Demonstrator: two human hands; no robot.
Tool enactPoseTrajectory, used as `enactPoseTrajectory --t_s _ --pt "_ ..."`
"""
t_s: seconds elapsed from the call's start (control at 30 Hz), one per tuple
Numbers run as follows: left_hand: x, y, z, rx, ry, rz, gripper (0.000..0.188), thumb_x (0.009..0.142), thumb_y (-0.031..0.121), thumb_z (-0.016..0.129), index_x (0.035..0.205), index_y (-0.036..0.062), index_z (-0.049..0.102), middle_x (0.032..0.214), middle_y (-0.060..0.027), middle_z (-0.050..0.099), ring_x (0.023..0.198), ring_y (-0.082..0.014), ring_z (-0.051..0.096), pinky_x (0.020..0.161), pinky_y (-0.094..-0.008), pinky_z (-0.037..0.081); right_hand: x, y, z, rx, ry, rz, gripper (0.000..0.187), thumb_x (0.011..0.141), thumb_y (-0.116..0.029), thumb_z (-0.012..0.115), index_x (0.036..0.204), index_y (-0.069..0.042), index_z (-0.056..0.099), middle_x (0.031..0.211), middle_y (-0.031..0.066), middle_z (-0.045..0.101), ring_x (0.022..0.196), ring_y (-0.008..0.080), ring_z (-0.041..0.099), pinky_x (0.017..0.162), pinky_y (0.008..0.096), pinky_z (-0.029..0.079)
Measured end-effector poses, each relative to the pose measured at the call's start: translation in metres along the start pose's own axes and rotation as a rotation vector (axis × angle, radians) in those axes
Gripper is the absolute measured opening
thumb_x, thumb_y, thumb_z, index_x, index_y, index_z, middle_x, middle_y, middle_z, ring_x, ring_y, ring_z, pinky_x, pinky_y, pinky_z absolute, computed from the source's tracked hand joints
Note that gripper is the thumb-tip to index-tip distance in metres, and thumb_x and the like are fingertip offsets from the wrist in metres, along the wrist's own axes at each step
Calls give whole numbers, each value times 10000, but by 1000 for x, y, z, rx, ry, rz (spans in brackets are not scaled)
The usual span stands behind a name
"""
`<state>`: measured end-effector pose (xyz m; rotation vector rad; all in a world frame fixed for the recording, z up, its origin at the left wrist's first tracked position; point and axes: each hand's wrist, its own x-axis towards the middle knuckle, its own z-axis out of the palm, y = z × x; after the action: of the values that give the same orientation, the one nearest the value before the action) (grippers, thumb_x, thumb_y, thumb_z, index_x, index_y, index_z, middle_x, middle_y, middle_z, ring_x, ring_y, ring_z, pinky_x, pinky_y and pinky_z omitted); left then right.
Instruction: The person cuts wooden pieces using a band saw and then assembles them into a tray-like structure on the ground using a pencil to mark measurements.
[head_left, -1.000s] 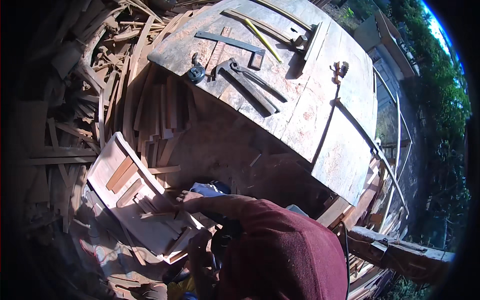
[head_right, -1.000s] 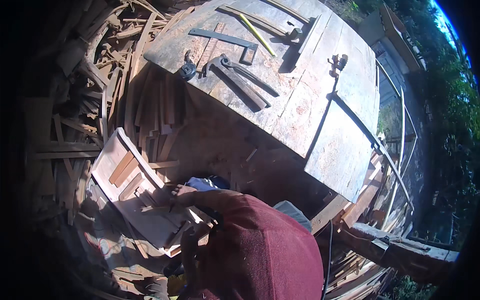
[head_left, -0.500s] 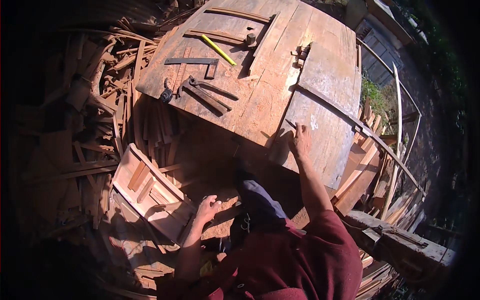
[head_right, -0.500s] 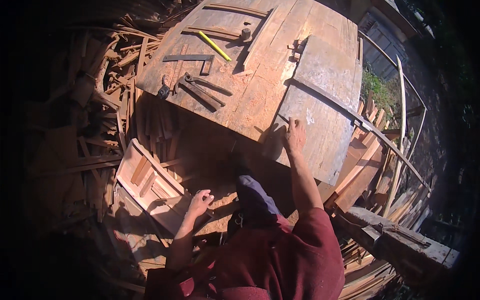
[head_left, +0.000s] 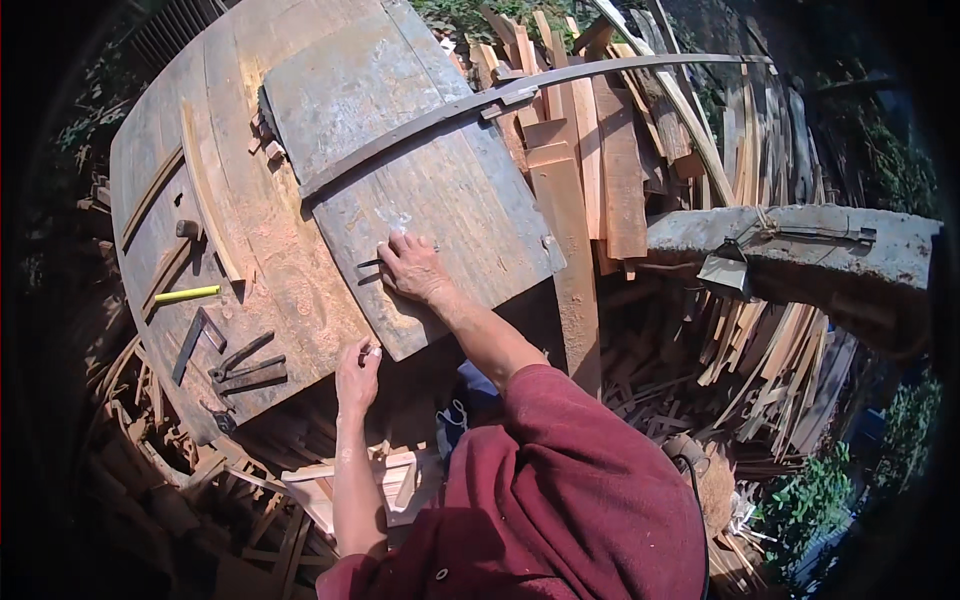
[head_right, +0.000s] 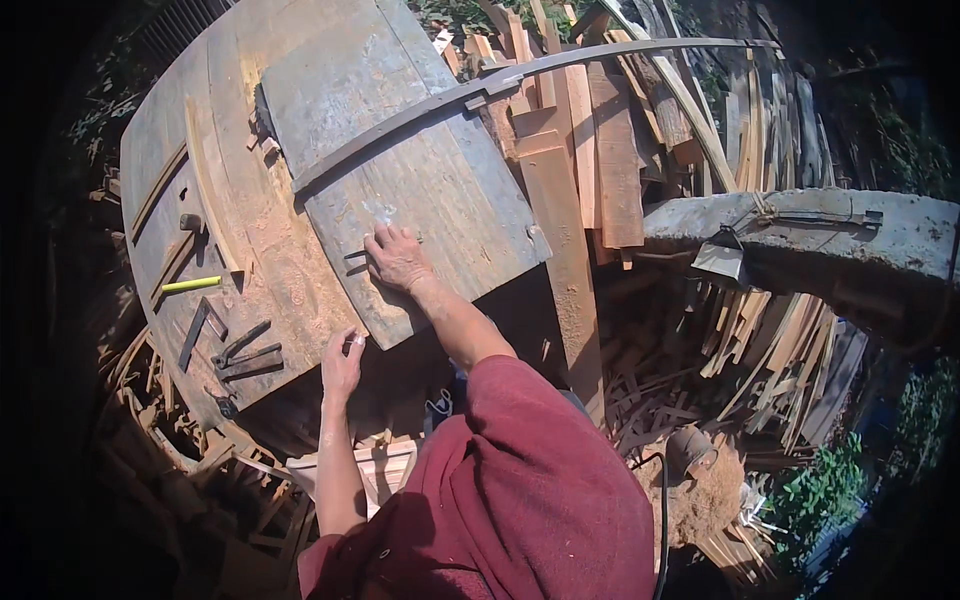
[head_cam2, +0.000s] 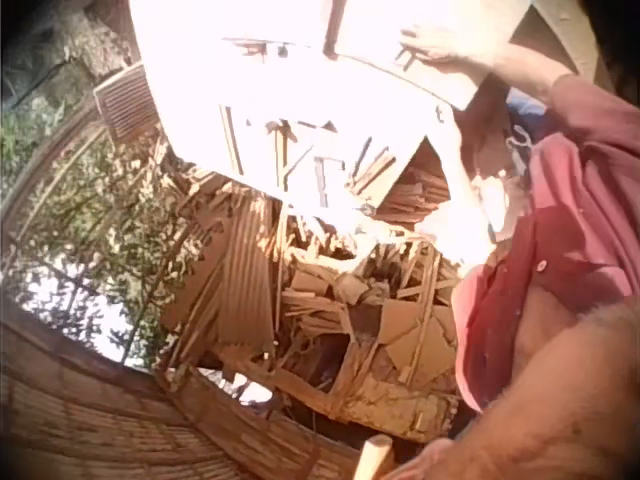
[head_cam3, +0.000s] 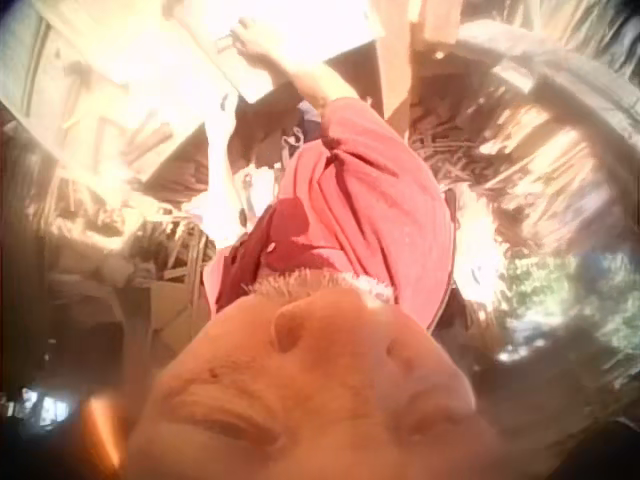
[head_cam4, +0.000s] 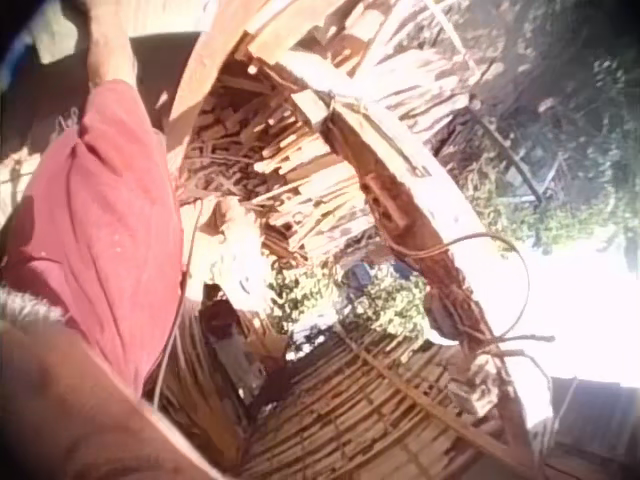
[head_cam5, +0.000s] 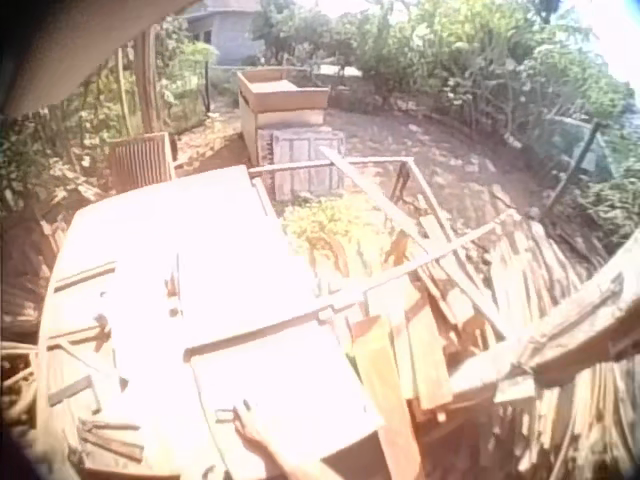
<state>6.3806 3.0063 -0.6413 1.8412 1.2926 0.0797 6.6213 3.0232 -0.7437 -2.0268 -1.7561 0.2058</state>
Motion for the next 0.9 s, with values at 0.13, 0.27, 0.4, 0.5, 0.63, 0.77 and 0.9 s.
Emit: enactPoseTrajectory --t_s 0.13,0.27,0.4,0.5,0.63,0.77,0.9 --pt "27 39 -1 160 -168 120 377 980 243 656 1273 6 663 1140 -190 689 988 -313 675 911 -418 526 -4 10 7 45 101 -2 377 877 -339 662 1161 -97 610 1128 119 584 1063 280 582 841 427 462" --pt "-17 27 23 191 -377 135 389 995 257 648 1292 5 658 1185 -200 690 1075 -332 670 965 -421 518 -7 3 10 158 228 -57 309 828 -218 635 1093 -61 609 1058 98 609 1048 274 606 862 424 482" --pt "-74 20 70 340 -652 289 397 969 260 688 1271 3 675 1182 -207 704 1072 -330 697 942 -406 542 -90 -1 -38 206 296 -9 180 839 -190 614 977 -74 613 987 97 620 979 277 634 818 415 518" --pt "-107 -11 104 469 -921 332 396 939 285 723 1228 15 697 1139 -185 714 1003 -309 713 898 -401 561 -226 0 -71 115 302 185 287 863 -185 605 1144 -129 621 946 79 589 930 259 635 780 413 515" --pt "-126 -31 128 643 -1033 452 401 944 317 707 1195 3 704 1126 -210 723 1032 -347 709 904 -409 559 -421 8 -72 88 12 713 347 949 -200 530 1285 -244 603 1033 117 627 977 296 673 800 439 538" --pt "-146 -3 143 773 -1023 434 391 942 336 689 1154 10 728 1102 -213 743 1042 -355 721 906 -420 558 -563 -16 -79 266 -50 1127 284 956 -175 524 1221 -186 624 1032 189 702 969 369 726 781 498 588" --pt "-124 17 181 949 -1031 489 365 931 362 706 1108 46 751 1047 -200 755 991 -355 733 868 -434 568 -661 -41 -75 299 90 1383 262 956 -220 550 1191 -125 618 966 195 733 890 396 735 748 547 582"
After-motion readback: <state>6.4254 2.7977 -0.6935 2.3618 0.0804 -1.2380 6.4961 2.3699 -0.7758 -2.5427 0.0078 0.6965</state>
